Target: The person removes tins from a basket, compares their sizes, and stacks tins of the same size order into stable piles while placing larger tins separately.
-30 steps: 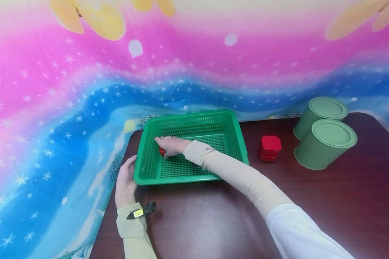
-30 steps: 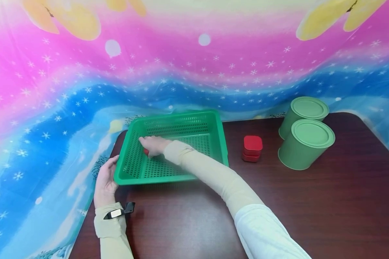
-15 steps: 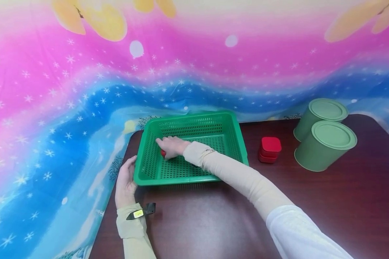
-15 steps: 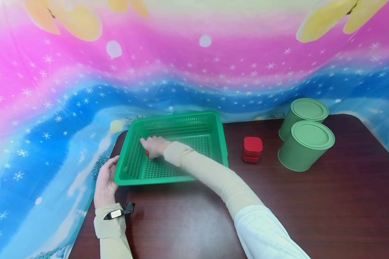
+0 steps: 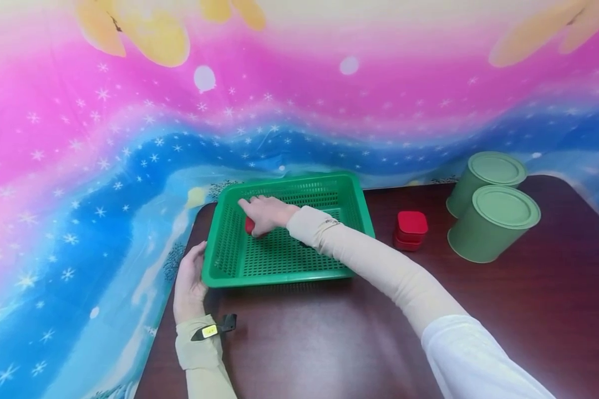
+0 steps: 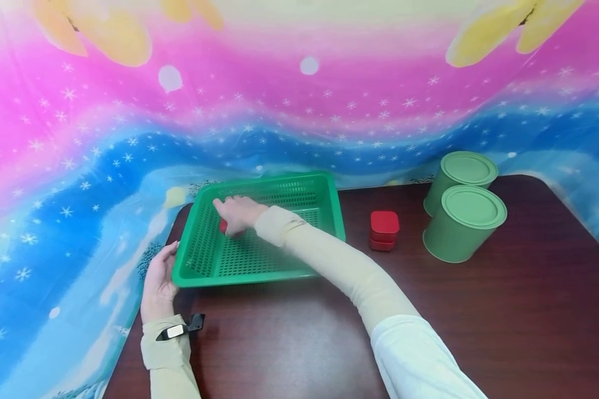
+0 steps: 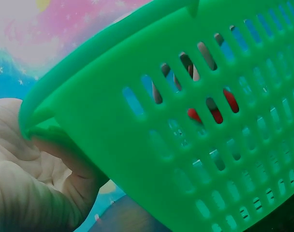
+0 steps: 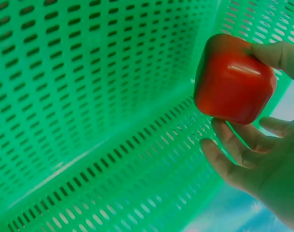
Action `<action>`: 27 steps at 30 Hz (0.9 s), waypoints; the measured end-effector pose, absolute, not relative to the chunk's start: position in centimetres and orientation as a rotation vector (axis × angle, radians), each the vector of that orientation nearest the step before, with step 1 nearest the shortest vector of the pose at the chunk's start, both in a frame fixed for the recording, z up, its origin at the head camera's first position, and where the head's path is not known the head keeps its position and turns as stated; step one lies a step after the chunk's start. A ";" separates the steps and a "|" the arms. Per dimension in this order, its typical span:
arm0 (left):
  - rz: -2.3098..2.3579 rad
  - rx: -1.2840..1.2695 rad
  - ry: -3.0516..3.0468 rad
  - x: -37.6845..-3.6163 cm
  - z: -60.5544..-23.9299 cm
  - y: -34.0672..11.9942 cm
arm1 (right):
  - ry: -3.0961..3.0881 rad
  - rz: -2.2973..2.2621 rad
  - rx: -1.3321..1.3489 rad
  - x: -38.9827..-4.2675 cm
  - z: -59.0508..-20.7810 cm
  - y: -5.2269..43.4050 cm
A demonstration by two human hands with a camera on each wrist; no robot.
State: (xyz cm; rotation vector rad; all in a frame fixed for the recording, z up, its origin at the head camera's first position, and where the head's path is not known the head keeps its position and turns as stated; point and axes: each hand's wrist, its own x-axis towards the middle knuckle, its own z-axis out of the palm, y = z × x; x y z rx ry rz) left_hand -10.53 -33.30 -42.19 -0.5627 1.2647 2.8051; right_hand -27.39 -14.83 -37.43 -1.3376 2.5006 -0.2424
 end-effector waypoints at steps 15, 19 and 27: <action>2.848 -0.546 1.179 -10.4 -42.0 -33.3 | 2.347 -0.648 -1.193 -26.9 -34.7 -11.2; 2.857 -0.549 1.142 -10.4 -42.0 -33.3 | 2.348 -0.749 -1.200 -27.3 -34.3 -10.2; 2.867 -0.503 1.139 -10.4 -42.1 -33.3 | 2.347 -0.975 -1.164 -28.1 -33.7 -7.8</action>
